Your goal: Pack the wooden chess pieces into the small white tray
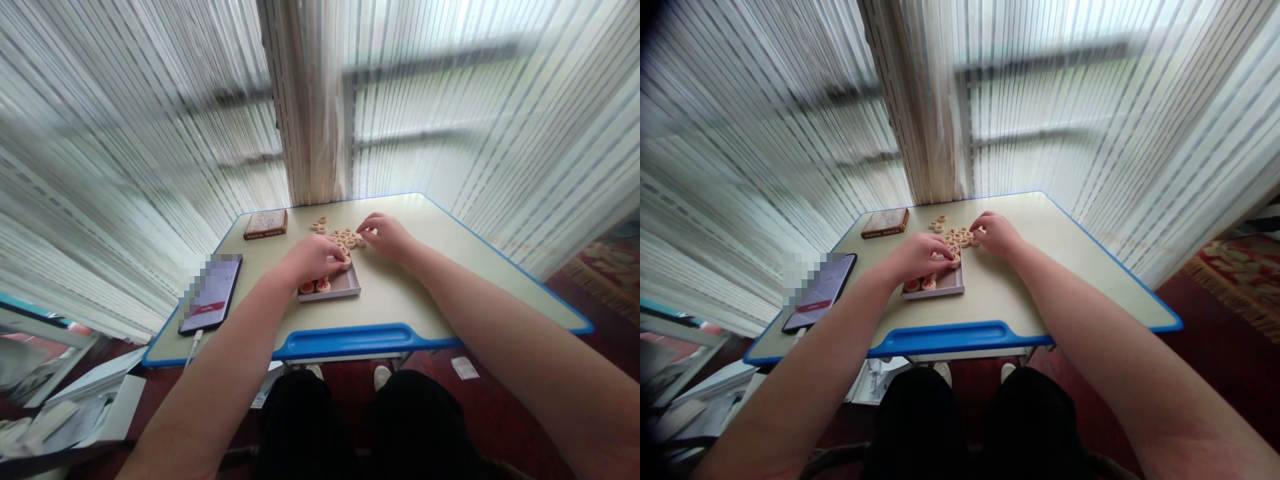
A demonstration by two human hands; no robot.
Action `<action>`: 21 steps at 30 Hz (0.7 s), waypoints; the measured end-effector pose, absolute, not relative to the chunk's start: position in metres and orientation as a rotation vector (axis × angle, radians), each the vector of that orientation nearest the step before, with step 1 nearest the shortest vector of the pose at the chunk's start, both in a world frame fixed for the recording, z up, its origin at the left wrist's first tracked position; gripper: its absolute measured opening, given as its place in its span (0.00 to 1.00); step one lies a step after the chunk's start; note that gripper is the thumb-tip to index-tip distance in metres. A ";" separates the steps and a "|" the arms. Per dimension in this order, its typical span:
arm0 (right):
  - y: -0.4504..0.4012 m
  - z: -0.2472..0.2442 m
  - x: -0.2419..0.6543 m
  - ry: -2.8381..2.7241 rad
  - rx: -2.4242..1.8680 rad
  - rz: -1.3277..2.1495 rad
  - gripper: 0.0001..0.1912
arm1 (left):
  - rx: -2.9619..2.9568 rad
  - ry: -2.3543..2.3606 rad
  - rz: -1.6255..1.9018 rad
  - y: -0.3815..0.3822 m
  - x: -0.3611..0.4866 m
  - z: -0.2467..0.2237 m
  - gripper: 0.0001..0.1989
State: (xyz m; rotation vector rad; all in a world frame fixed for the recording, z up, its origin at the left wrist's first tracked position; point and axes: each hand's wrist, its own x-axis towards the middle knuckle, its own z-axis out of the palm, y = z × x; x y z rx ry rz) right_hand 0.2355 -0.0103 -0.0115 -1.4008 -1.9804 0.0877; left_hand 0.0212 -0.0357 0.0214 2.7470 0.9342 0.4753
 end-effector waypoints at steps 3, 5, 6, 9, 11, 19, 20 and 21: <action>-0.010 -0.012 0.235 -1.979 -1.405 0.085 0.11 | 2.760 0.908 0.504 -0.035 0.021 0.020 0.09; -0.010 -0.012 0.235 -1.980 -1.409 0.089 0.11 | 2.770 0.895 0.515 -0.034 0.022 0.019 0.09; -0.010 -0.012 0.235 -1.980 -1.409 0.091 0.11 | 2.776 0.891 0.517 -0.034 0.022 0.019 0.09; -0.010 -0.012 0.236 -1.983 -1.407 0.097 0.11 | 2.785 0.895 0.504 -0.035 0.022 0.020 0.09; -0.010 -0.012 0.236 -1.983 -1.418 0.110 0.11 | 2.782 0.909 0.480 -0.035 0.022 0.021 0.09; -0.010 -0.012 0.235 -1.989 -1.438 0.130 0.11 | 2.754 0.896 0.537 -0.035 0.020 0.021 0.10; -0.009 -0.012 0.235 -1.992 -1.430 0.121 0.11 | 2.749 0.919 0.554 -0.034 0.020 0.021 0.10; -0.009 -0.013 0.236 -1.993 -1.427 0.103 0.11 | 2.741 0.968 0.580 -0.033 0.020 0.021 0.10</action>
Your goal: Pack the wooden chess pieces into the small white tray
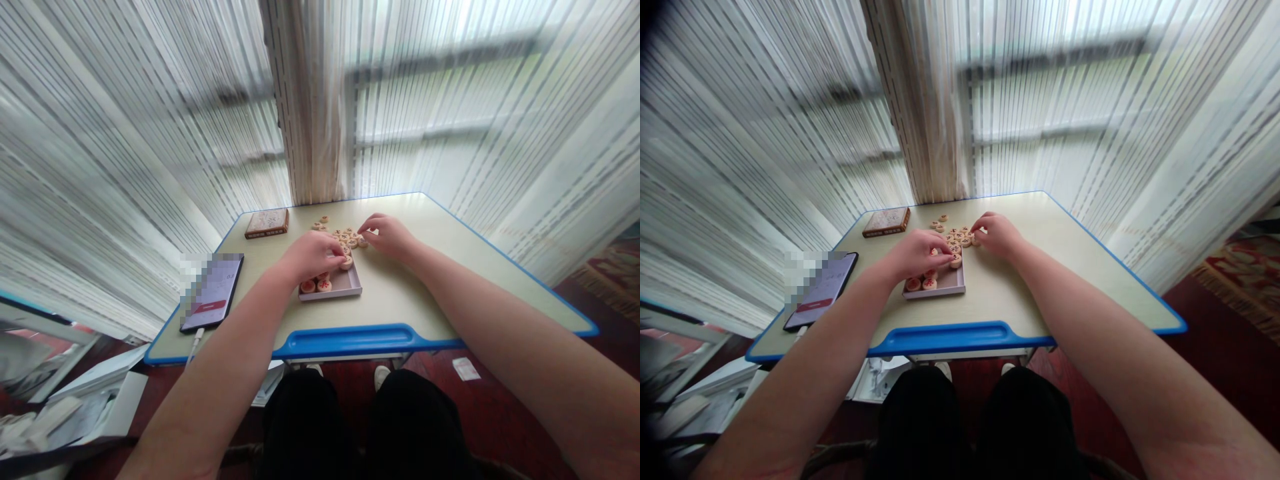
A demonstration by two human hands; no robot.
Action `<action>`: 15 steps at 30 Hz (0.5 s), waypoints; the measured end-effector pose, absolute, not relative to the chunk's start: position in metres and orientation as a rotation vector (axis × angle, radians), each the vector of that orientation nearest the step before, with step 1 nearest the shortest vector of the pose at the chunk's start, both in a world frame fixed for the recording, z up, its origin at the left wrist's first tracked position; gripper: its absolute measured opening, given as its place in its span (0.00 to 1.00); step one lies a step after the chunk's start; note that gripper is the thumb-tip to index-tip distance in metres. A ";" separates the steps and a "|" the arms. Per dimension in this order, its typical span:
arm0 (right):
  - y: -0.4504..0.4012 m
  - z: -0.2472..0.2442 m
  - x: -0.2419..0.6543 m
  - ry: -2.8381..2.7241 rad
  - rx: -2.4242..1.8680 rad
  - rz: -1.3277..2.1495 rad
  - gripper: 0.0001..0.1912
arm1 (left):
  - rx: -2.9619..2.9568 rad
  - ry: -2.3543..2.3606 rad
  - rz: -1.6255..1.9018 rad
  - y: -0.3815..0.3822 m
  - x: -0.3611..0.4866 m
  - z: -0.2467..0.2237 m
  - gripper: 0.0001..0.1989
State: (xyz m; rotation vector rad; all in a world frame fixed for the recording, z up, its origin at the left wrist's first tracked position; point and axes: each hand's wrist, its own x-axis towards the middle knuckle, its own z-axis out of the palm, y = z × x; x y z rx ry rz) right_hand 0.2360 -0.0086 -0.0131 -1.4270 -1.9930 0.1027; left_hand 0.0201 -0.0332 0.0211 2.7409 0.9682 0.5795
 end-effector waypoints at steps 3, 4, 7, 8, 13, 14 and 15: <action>-0.006 -0.015 0.238 -2.005 -1.467 0.026 0.09 | 2.665 1.233 0.723 -0.027 0.018 0.021 0.13; -0.005 -0.015 0.238 -2.015 -1.491 0.012 0.09 | 2.615 1.334 0.786 -0.024 0.017 0.020 0.13; -0.004 -0.015 0.238 -2.068 -1.548 0.056 0.11 | 2.409 1.586 0.954 -0.009 0.012 0.016 0.15; -0.005 -0.015 0.238 -2.083 -1.560 0.099 0.12 | 2.328 1.659 1.001 -0.003 0.009 0.013 0.16; -0.010 -0.014 0.231 -2.133 -1.508 0.256 0.13 | 2.012 1.631 1.093 0.028 0.001 -0.011 0.14; -0.012 -0.014 0.230 -2.150 -1.480 0.269 0.13 | 1.948 1.591 1.087 0.032 0.000 -0.016 0.14; -0.013 -0.013 0.228 -2.168 -1.453 0.282 0.12 | 1.894 1.546 1.074 0.036 -0.001 -0.021 0.15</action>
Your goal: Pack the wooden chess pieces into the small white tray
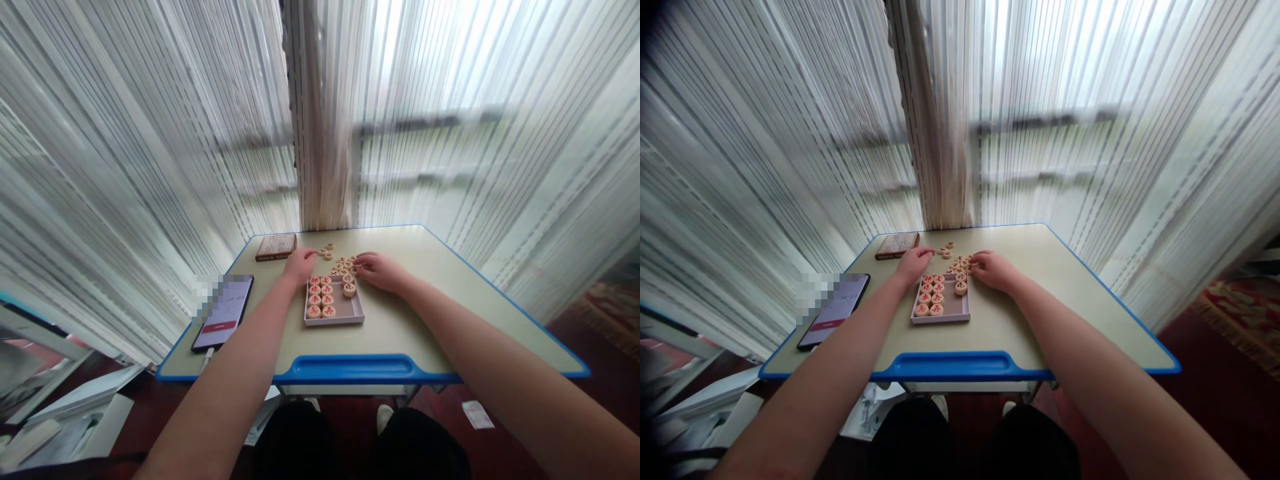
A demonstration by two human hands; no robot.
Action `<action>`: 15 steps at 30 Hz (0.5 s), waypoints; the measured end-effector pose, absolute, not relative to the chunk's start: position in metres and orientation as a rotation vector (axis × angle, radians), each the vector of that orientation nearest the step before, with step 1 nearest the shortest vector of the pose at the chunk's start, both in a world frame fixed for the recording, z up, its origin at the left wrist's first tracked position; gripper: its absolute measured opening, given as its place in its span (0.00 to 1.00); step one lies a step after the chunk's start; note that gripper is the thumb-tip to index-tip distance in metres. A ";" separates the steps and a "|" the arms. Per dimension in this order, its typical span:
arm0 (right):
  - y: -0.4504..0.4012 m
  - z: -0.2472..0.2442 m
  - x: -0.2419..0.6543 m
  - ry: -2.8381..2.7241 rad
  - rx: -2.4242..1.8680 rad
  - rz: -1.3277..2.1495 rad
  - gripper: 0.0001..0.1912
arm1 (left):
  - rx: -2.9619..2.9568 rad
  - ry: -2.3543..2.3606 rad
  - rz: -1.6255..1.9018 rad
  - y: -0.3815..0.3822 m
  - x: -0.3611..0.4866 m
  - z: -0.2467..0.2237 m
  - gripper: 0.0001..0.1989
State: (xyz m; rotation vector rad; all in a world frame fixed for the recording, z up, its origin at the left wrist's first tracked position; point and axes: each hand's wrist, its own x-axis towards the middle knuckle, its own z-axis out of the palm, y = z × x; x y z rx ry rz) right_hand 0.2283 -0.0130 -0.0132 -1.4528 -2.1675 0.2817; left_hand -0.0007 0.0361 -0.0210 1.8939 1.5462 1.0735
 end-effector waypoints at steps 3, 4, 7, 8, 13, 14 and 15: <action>-0.016 -0.013 0.225 -2.209 -1.390 0.307 0.11 | 1.743 1.462 1.091 0.042 -0.001 -0.030 0.16; -0.017 -0.014 0.224 -2.207 -1.376 0.308 0.11 | 1.715 1.437 1.107 0.043 -0.001 -0.031 0.17; -0.018 -0.017 0.220 -2.170 -1.320 0.310 0.11 | 1.701 1.360 1.134 0.042 0.001 -0.032 0.17; -0.017 -0.017 0.218 -2.147 -1.307 0.305 0.11 | 1.710 1.338 1.131 0.041 0.001 -0.032 0.17; 0.007 -0.005 0.202 -1.970 -1.547 0.249 0.17 | 1.754 1.273 1.125 0.034 0.007 -0.028 0.15; 0.016 -0.001 0.198 -1.965 -1.657 0.282 0.21 | 1.744 1.258 1.161 0.033 0.008 -0.027 0.14; 0.025 0.003 0.192 -2.019 -1.732 0.308 0.24 | 1.734 1.220 1.197 0.032 0.009 -0.026 0.14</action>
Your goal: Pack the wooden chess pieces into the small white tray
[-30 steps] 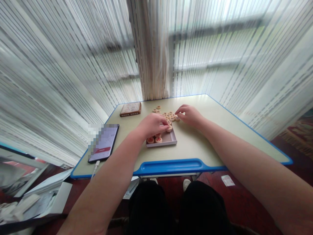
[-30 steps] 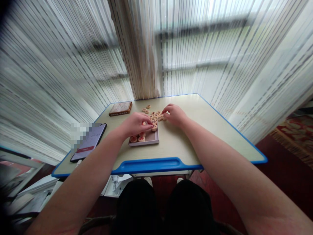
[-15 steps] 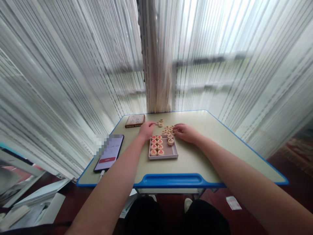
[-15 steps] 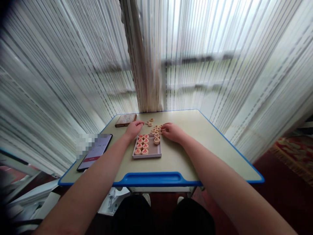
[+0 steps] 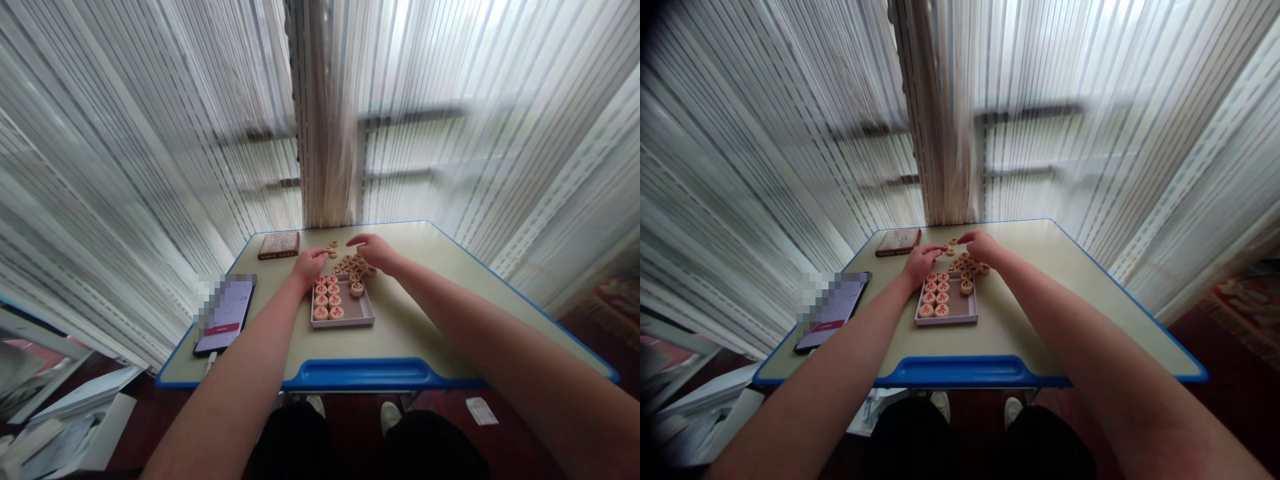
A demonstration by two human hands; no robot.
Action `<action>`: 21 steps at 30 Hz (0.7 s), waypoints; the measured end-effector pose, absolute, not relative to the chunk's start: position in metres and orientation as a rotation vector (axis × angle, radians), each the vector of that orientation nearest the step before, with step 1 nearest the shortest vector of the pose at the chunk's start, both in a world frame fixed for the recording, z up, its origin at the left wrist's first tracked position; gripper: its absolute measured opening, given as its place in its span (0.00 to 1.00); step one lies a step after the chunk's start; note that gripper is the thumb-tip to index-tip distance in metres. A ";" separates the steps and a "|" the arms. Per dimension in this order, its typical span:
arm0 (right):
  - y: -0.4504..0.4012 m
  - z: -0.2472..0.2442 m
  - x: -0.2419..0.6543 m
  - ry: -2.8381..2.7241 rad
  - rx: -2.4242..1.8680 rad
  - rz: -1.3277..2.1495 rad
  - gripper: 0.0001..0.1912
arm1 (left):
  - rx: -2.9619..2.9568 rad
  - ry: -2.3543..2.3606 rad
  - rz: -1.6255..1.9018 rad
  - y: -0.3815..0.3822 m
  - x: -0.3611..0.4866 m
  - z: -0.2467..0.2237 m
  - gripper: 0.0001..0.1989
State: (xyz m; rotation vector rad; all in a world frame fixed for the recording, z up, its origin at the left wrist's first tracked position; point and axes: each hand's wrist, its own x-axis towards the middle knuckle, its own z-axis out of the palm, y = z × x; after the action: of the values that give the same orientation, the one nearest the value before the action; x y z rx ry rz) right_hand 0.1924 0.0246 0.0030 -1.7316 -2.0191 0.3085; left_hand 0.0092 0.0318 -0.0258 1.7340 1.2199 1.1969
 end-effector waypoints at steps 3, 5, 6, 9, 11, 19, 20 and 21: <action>0.053 0.009 0.176 -2.115 -1.714 0.276 0.25 | 1.617 1.131 1.267 0.030 0.011 -0.023 0.15; 0.068 0.007 0.167 -2.170 -1.675 0.218 0.25 | 1.525 1.111 1.268 0.030 0.012 -0.022 0.16; 0.075 0.004 0.163 -2.196 -1.665 0.198 0.24 | 1.500 1.111 1.262 0.030 0.011 -0.021 0.17; 0.087 -0.007 0.158 -2.249 -1.676 0.157 0.19 | 1.554 1.138 1.238 0.032 0.011 -0.023 0.14; 0.091 -0.013 0.158 -2.250 -1.704 0.127 0.17 | 1.674 1.162 1.221 0.033 0.010 -0.025 0.14; 0.080 0.001 0.162 -2.164 -1.706 0.067 0.13 | 1.823 1.222 1.117 0.034 0.009 -0.030 0.15; 0.077 0.004 0.163 -2.146 -1.690 0.059 0.13 | 1.830 1.216 1.110 0.035 0.009 -0.031 0.15; 0.072 0.008 0.164 -2.129 -1.677 0.047 0.13 | 1.834 1.212 1.112 0.035 0.009 -0.031 0.14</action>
State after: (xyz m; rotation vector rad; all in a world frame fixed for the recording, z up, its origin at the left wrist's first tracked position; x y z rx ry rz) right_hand 0.1643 0.0721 0.0080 -1.6773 -2.1290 0.0469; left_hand 0.0089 0.0347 -0.0308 1.8339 1.2123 1.1123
